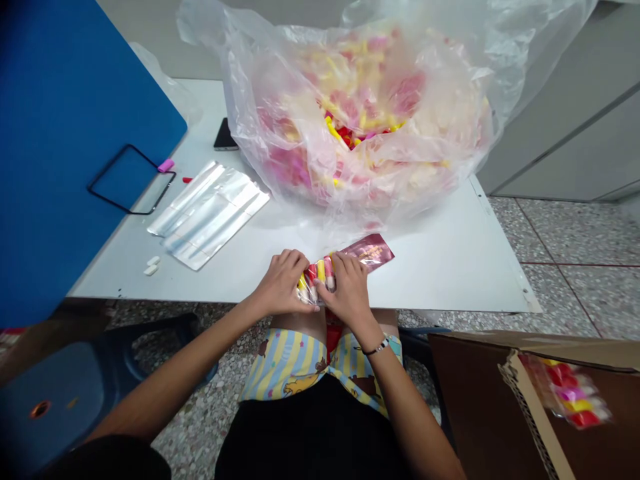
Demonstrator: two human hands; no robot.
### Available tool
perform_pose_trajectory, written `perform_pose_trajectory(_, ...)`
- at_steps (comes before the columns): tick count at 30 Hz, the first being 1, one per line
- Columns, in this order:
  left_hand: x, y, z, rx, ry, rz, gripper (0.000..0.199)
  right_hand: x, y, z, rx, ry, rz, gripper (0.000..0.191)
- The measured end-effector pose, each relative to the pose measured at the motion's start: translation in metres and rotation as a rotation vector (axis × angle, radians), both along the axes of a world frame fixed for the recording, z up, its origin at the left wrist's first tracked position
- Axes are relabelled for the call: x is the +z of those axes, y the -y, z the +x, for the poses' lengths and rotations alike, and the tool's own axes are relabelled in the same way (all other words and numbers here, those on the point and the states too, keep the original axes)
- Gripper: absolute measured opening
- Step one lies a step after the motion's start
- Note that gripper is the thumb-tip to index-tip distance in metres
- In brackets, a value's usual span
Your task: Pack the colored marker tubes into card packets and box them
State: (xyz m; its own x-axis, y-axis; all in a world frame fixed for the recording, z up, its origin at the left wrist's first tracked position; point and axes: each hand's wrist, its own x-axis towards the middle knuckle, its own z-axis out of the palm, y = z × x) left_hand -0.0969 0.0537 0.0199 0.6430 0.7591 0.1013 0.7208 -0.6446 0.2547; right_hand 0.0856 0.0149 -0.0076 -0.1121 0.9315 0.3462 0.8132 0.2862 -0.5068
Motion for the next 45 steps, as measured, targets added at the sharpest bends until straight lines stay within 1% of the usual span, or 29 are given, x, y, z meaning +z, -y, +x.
perform_pose_trajectory(3,-0.003,0.008,0.001,0.021,0.053,-0.012,0.063,-0.002,0.002,-0.002,0.023,-0.055,0.006,0.042)
perform_pose_trajectory(5,-0.006,0.012,0.000,0.029,0.103,-0.029,0.064,-0.005,0.002,-0.001,0.038,-0.076,0.018,0.041)
perform_pose_trajectory(10,-0.015,0.018,-0.003,0.019,0.234,-0.068,0.090,-0.012,0.002,0.004,0.078,-0.059,0.055,0.039)
perform_pose_trajectory(12,-0.016,0.018,-0.003,0.022,0.247,-0.080,0.095,-0.009,0.005,0.006,0.097,-0.048,0.049,0.041)
perform_pose_trajectory(14,-0.016,0.016,-0.002,0.031,0.246,-0.085,0.096,-0.003,0.012,0.008,0.107,-0.031,0.033,0.046)
perform_pose_trajectory(17,-0.013,0.014,-0.001,0.018,0.241,-0.096,0.088,0.006,0.026,0.015,0.152,0.011,-0.008,0.058)
perform_pose_trajectory(20,-0.012,0.012,-0.001,0.025,0.253,-0.113,0.077,0.007,0.035,0.019,0.191,0.052,-0.049,0.058)
perform_pose_trajectory(22,-0.012,0.012,0.000,0.057,0.276,-0.132,0.061,0.005,0.038,0.018,0.176,0.069,-0.052,0.058)
perform_pose_trajectory(25,-0.012,0.013,0.002,0.114,0.296,-0.147,0.030,0.000,0.038,0.012,0.160,0.107,-0.053,0.063)
perform_pose_trajectory(27,-0.012,0.013,0.004,0.139,0.280,-0.133,0.022,-0.001,0.038,0.008,0.168,0.137,-0.055,0.063)
perform_pose_trajectory(31,-0.010,0.014,0.007,0.168,0.244,-0.109,0.018,0.001,0.040,0.008,0.191,0.145,-0.053,0.059)
perform_pose_trajectory(36,-0.009,0.014,0.008,0.174,0.215,-0.104,0.017,0.004,0.040,0.010,0.215,0.128,-0.065,0.055)
perform_pose_trajectory(41,-0.009,0.013,0.011,0.191,0.184,-0.089,0.016,-0.001,0.041,0.006,0.186,0.117,0.012,0.053)
perform_pose_trajectory(45,-0.008,0.010,0.012,0.179,0.153,-0.079,0.015,-0.004,0.043,0.003,0.167,0.091,0.049,0.052)
